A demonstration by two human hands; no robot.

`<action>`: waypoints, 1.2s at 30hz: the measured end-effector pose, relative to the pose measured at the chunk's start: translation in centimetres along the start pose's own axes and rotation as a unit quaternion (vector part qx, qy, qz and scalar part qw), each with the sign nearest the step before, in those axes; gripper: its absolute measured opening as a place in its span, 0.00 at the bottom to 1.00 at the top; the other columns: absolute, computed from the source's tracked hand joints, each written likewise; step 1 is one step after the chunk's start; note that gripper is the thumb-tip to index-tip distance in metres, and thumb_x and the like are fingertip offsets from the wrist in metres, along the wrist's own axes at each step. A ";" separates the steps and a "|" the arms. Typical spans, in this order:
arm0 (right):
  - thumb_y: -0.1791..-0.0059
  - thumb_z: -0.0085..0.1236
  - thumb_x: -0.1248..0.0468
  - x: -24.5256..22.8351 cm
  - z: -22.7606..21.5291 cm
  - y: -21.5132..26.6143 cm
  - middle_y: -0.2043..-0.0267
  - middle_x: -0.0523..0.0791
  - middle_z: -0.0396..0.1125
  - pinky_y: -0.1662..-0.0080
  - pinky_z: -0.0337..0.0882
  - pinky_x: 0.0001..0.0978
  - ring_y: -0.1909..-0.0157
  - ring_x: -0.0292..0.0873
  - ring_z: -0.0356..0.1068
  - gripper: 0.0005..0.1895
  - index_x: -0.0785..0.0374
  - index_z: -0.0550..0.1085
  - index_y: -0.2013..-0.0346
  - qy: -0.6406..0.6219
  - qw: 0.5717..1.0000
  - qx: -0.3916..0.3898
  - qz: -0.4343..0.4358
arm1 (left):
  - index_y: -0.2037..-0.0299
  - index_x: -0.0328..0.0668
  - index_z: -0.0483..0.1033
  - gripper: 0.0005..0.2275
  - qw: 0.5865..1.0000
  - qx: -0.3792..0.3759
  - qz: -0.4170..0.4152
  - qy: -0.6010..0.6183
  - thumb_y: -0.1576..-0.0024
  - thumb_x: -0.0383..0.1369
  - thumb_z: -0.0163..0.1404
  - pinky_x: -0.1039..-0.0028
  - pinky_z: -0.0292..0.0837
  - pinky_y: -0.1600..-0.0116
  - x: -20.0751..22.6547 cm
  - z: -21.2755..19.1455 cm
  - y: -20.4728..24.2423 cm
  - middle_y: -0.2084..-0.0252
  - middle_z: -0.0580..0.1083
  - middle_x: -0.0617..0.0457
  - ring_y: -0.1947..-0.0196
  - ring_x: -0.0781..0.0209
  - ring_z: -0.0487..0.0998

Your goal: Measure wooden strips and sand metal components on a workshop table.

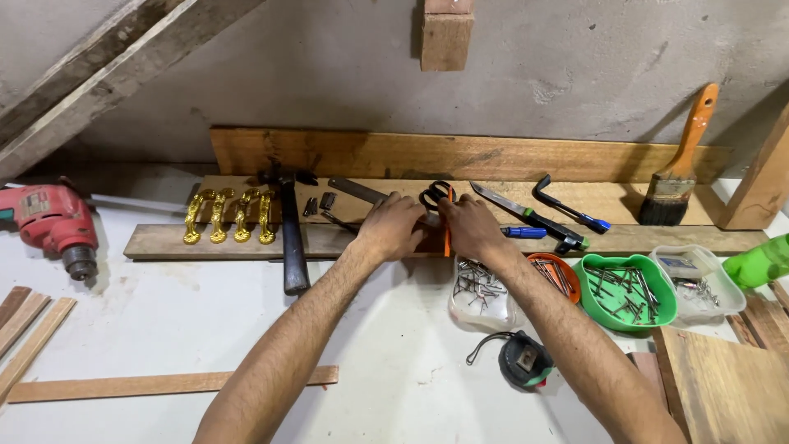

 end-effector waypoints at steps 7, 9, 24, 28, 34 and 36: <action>0.48 0.48 0.70 0.8 0.2 -0.3 0.58 0.51 0.72 0.48 0.70 0.49 0.51 0.53 0.66 0.15 0.64 0.68 0.45 -0.113 0.993 -0.009 0.025 | 0.42 0.42 0.70 0.21 0.998 -0.062 -0.018 -0.024 0.47 0.32 0.54 0.54 0.57 0.29 -0.1 1.7 -1.3 0.42 0.68 0.49 0.36 0.52 0.63; 0.55 0.50 0.75 0.8 -0.1 -0.3 0.58 0.49 0.72 0.46 0.68 0.49 0.49 0.51 0.65 0.19 0.63 0.71 0.50 -0.111 0.994 0.021 0.007 | 0.43 0.43 0.71 0.20 0.998 -0.060 -0.036 0.005 0.46 0.33 0.54 0.54 0.57 0.29 0.5 1.0 -0.9 0.42 0.68 0.50 0.36 0.53 0.63; 0.51 0.58 0.73 -0.6 -2.7 1.7 0.60 0.53 0.70 0.56 0.73 0.46 0.59 0.53 0.73 0.08 0.69 0.72 0.58 -0.298 0.946 0.128 -0.019 | 0.47 0.37 0.71 0.24 0.985 0.099 0.019 -0.138 0.57 0.24 0.54 0.54 0.64 0.40 1.7 0.4 -1.3 0.45 0.68 0.44 0.40 0.46 0.65; 0.56 0.56 0.78 -0.2 -2.9 1.6 0.59 0.52 0.70 0.56 0.73 0.45 0.59 0.52 0.73 0.12 0.68 0.73 0.59 -0.270 0.945 0.170 -0.072 | 0.51 0.39 0.74 0.20 0.978 0.104 0.026 -0.177 0.56 0.26 0.55 0.54 0.63 0.38 1.4 0.8 -1.3 0.44 0.69 0.47 0.38 0.49 0.64; 0.57 0.61 0.75 -0.1 -4.6 2.3 0.61 0.52 0.69 0.61 0.72 0.43 0.63 0.52 0.72 0.11 0.68 0.71 0.63 -0.280 0.936 0.180 -0.113 | 0.50 0.39 0.74 0.14 0.951 0.081 0.056 -0.293 0.47 0.28 0.52 0.50 0.63 0.38 0.4 1.8 -1.7 0.52 0.73 0.49 0.42 0.52 0.69; 0.57 0.59 0.76 0.2 -5.1 2.5 0.64 0.50 0.70 0.62 0.72 0.42 0.64 0.50 0.73 0.10 0.66 0.72 0.63 -0.280 0.936 0.192 -0.098 | 0.49 0.38 0.73 0.17 0.959 0.118 0.081 -0.243 0.48 0.33 0.52 0.50 0.67 0.43 1.6 -0.3 -0.7 0.53 0.75 0.48 0.45 0.50 0.72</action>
Point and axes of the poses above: each hand's wrist, its own y-axis away from the middle knuckle, its own z-axis out of the palm, x = y × z, the point moved 2 cm from there along -y, towards the middle knuckle
